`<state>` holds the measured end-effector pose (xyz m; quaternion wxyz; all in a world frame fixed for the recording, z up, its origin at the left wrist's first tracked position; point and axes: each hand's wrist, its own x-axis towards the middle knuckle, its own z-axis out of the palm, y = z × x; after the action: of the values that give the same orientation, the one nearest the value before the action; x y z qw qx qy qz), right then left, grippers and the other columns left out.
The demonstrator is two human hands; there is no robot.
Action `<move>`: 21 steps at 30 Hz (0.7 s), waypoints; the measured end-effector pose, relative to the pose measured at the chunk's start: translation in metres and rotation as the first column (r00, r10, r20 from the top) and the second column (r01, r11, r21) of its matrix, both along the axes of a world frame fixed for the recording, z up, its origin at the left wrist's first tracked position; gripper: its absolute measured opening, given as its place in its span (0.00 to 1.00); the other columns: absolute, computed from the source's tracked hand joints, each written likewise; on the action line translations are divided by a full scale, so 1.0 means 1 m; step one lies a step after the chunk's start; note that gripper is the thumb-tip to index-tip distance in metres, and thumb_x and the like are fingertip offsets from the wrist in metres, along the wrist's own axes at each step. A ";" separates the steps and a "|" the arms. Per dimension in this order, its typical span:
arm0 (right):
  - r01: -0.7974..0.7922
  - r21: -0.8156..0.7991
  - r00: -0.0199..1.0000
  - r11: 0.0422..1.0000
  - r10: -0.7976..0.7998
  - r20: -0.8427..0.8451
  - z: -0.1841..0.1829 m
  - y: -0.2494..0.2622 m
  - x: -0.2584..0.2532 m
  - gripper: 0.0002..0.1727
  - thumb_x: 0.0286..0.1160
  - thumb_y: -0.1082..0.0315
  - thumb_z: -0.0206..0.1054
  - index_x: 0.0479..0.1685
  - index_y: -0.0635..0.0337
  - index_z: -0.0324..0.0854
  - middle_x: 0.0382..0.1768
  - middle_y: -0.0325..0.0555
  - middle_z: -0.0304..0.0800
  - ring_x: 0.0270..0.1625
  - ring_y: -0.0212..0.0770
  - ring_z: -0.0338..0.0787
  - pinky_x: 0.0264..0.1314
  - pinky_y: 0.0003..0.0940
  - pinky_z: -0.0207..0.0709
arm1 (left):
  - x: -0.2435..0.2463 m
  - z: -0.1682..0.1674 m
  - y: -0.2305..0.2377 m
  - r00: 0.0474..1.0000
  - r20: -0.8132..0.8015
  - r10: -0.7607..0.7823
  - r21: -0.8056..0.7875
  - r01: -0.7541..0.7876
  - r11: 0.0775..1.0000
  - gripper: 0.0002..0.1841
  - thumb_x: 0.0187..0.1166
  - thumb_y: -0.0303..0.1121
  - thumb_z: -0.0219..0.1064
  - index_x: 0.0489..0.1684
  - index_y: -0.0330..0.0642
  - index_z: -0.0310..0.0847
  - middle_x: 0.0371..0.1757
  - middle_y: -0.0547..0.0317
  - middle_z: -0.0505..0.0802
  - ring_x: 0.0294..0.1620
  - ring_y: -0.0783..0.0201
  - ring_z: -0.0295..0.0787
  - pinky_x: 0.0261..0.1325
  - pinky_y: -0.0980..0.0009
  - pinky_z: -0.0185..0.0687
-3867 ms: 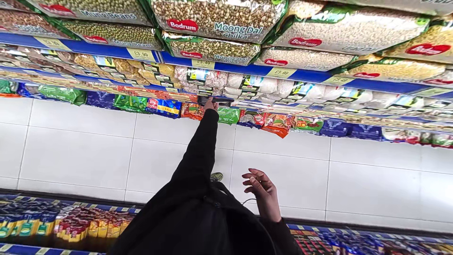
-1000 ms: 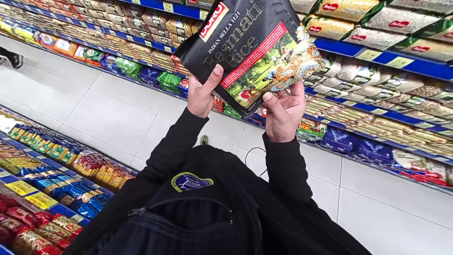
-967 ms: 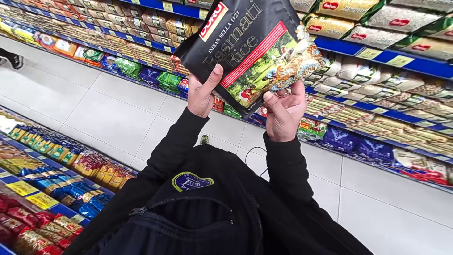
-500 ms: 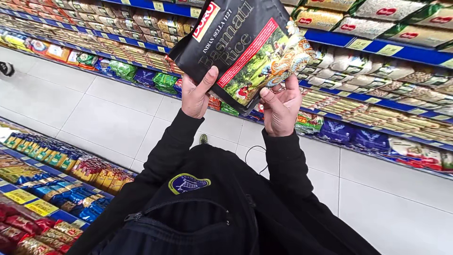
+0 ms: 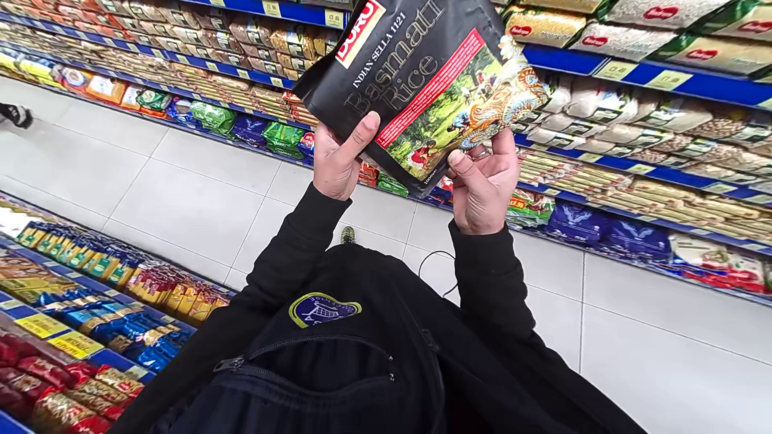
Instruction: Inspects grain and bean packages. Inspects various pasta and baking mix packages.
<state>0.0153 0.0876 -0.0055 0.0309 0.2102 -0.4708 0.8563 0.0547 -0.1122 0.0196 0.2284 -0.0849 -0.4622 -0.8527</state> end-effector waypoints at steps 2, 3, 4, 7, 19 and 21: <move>0.007 -0.001 1.000 1.000 -0.007 -0.002 -0.001 0.003 0.000 0.36 0.68 0.78 0.73 0.78 0.57 0.64 0.62 0.48 0.86 0.59 0.43 0.91 0.61 0.41 0.88 | 0.000 0.001 0.003 1.000 0.012 -0.002 -0.015 0.002 1.000 0.29 0.78 0.28 0.73 0.77 0.42 0.65 0.65 0.52 0.89 0.63 0.56 0.91 0.64 0.57 0.91; 0.009 0.000 1.000 1.000 -0.009 -0.002 -0.003 0.003 0.000 0.36 0.69 0.78 0.73 0.79 0.57 0.63 0.61 0.48 0.86 0.58 0.43 0.91 0.60 0.40 0.88 | 0.000 0.002 0.004 1.000 0.014 -0.004 -0.019 0.005 1.000 0.29 0.78 0.28 0.73 0.76 0.42 0.64 0.64 0.52 0.89 0.62 0.57 0.92 0.63 0.57 0.91; 0.011 0.002 1.000 1.000 -0.011 0.001 -0.004 0.004 0.000 0.35 0.69 0.78 0.73 0.78 0.58 0.63 0.59 0.47 0.86 0.56 0.42 0.91 0.59 0.40 0.88 | -0.001 0.002 0.006 1.000 0.007 0.003 -0.009 -0.002 1.000 0.27 0.78 0.27 0.73 0.74 0.40 0.65 0.61 0.50 0.91 0.59 0.56 0.92 0.62 0.57 0.91; 0.003 0.008 1.000 1.000 -0.003 0.006 -0.006 0.008 0.002 0.35 0.70 0.76 0.73 0.78 0.58 0.62 0.58 0.46 0.85 0.55 0.41 0.91 0.58 0.39 0.88 | -0.009 -0.003 0.010 0.999 -0.041 0.002 0.041 -0.001 0.999 0.26 0.76 0.20 0.71 0.69 0.31 0.63 0.56 0.43 0.90 0.58 0.51 0.92 0.64 0.50 0.89; 0.000 0.042 1.000 0.999 -0.001 0.014 -0.012 0.015 -0.001 0.33 0.71 0.78 0.71 0.77 0.58 0.63 0.60 0.46 0.84 0.55 0.40 0.90 0.58 0.37 0.88 | -0.011 -0.011 0.015 1.000 0.023 0.000 0.053 -0.001 0.999 0.27 0.75 0.20 0.72 0.70 0.32 0.63 0.57 0.43 0.90 0.59 0.52 0.92 0.64 0.51 0.89; 0.000 0.035 1.000 0.999 -0.001 0.019 -0.012 0.015 0.000 0.34 0.71 0.78 0.71 0.78 0.59 0.62 0.62 0.48 0.84 0.58 0.42 0.90 0.60 0.39 0.88 | -0.011 -0.012 0.016 1.000 0.028 0.002 0.050 -0.003 0.999 0.27 0.75 0.20 0.71 0.71 0.32 0.62 0.57 0.43 0.90 0.59 0.51 0.92 0.65 0.50 0.89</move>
<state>0.0150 0.1031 -0.0177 0.0230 0.2023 -0.4859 0.8499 0.0437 -0.0963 0.0080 0.2251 -0.0668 -0.4437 -0.8649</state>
